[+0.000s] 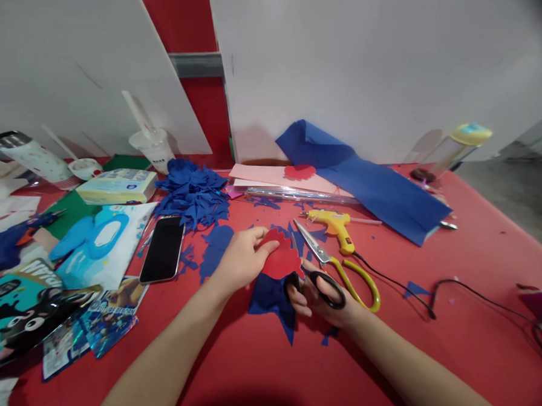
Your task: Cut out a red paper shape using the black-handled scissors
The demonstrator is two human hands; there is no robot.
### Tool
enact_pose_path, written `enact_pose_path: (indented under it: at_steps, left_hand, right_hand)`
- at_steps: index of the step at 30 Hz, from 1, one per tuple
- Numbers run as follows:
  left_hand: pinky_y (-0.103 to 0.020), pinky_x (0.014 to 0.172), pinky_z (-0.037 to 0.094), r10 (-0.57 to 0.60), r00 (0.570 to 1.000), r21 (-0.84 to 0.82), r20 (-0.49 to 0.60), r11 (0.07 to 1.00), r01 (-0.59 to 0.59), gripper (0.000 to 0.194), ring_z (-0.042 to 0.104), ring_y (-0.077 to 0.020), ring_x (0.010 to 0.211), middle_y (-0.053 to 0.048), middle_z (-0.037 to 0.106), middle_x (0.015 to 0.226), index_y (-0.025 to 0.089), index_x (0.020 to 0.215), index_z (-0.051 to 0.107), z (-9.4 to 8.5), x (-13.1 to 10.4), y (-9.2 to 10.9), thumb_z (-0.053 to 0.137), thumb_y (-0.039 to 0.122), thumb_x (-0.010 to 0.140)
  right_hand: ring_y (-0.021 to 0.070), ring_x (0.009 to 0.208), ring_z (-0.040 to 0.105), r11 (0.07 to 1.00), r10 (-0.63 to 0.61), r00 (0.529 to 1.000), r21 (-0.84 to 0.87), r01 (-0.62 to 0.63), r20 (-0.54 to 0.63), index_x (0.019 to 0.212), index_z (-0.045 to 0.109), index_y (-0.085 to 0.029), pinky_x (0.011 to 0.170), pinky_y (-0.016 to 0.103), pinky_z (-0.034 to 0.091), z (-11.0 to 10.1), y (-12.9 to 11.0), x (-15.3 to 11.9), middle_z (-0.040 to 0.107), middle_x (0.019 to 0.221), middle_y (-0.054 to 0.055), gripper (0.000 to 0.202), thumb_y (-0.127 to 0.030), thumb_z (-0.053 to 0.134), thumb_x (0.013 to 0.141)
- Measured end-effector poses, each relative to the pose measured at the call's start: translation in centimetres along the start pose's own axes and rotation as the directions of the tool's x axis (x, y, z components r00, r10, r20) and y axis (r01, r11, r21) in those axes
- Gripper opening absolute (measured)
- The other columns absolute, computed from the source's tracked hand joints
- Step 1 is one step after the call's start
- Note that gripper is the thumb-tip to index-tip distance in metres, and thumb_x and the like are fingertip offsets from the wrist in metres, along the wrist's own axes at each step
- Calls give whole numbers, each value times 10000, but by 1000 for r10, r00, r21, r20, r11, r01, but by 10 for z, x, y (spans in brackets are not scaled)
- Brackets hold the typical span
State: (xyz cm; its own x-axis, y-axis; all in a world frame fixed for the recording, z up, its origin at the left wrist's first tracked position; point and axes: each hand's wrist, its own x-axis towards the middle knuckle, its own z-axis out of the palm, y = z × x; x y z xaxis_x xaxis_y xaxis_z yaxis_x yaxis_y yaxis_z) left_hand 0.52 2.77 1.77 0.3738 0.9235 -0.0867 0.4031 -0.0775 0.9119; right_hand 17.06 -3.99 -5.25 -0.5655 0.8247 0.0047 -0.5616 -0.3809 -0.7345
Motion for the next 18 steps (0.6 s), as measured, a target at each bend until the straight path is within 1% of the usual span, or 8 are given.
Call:
enact_pose_path:
  at_steps: [4, 6, 9, 12, 15, 18]
  left_hand:
    - [-271, 578, 449, -2, 1000, -16, -29, 1000, 2, 178, 585, -172, 643, -47, 645, 707, 130, 761, 580, 0, -1, 4, 533, 302, 770]
    - [-272, 587, 453, -3, 1000, -13, -17, 1000, 3, 184, 584, -170, 647, -53, 649, 723, 127, 781, 586, 0, -2, 4, 530, 302, 773]
    - [-262, 569, 446, 9, 1000, 34, -1, 999, -9, 199, 574, -162, 630, -44, 634, 696, 128, 755, 576, -1, -2, 3, 525, 318, 778]
    - [-253, 554, 433, 31, 1000, 77, 3, 997, -31, 205, 563, -154, 616, -34, 625, 683, 130, 743, 572, -1, -2, 1, 519, 324, 782]
    - [-245, 539, 422, 45, 999, 84, -9, 996, -44, 188, 557, -148, 610, -24, 616, 670, 134, 737, 579, -1, -2, 0, 525, 310, 776]
    - [-241, 517, 408, 51, 999, 90, -20, 995, -49, 176, 545, -142, 584, -14, 600, 647, 139, 718, 577, -1, -3, 1, 529, 300, 770]
  right_hand:
    - [113, 508, 368, 1000, 9, 1000, 14, -9, -12, 820, 394, -236, 475, 246, 264, 2, -3, 0, 435, 653, -33, 385, -546, 596, 713]
    - [114, 510, 368, 1000, 4, 1000, 1, -4, -19, 825, 392, -237, 475, 246, 268, 5, -5, 0, 428, 651, -36, 393, -546, 604, 706]
    - [111, 506, 361, 1000, -3, 1000, -14, 3, -13, 800, 388, -233, 475, 247, 271, 7, -7, 0, 420, 641, -38, 387, -545, 599, 713]
    - [108, 508, 358, 1000, 6, 1000, -21, -6, -20, 804, 395, -229, 473, 247, 272, 6, -5, 0, 423, 648, -34, 381, -541, 597, 720]
    - [101, 497, 342, 1000, 6, 1000, -20, -6, -27, 827, 398, -225, 468, 241, 267, 3, -2, 0, 420, 638, -37, 386, -543, 593, 726]
    - [88, 484, 328, 1000, 4, 1000, -5, -4, -10, 822, 398, -216, 454, 230, 254, 2, -1, 1, 414, 636, -40, 385, -535, 594, 732]
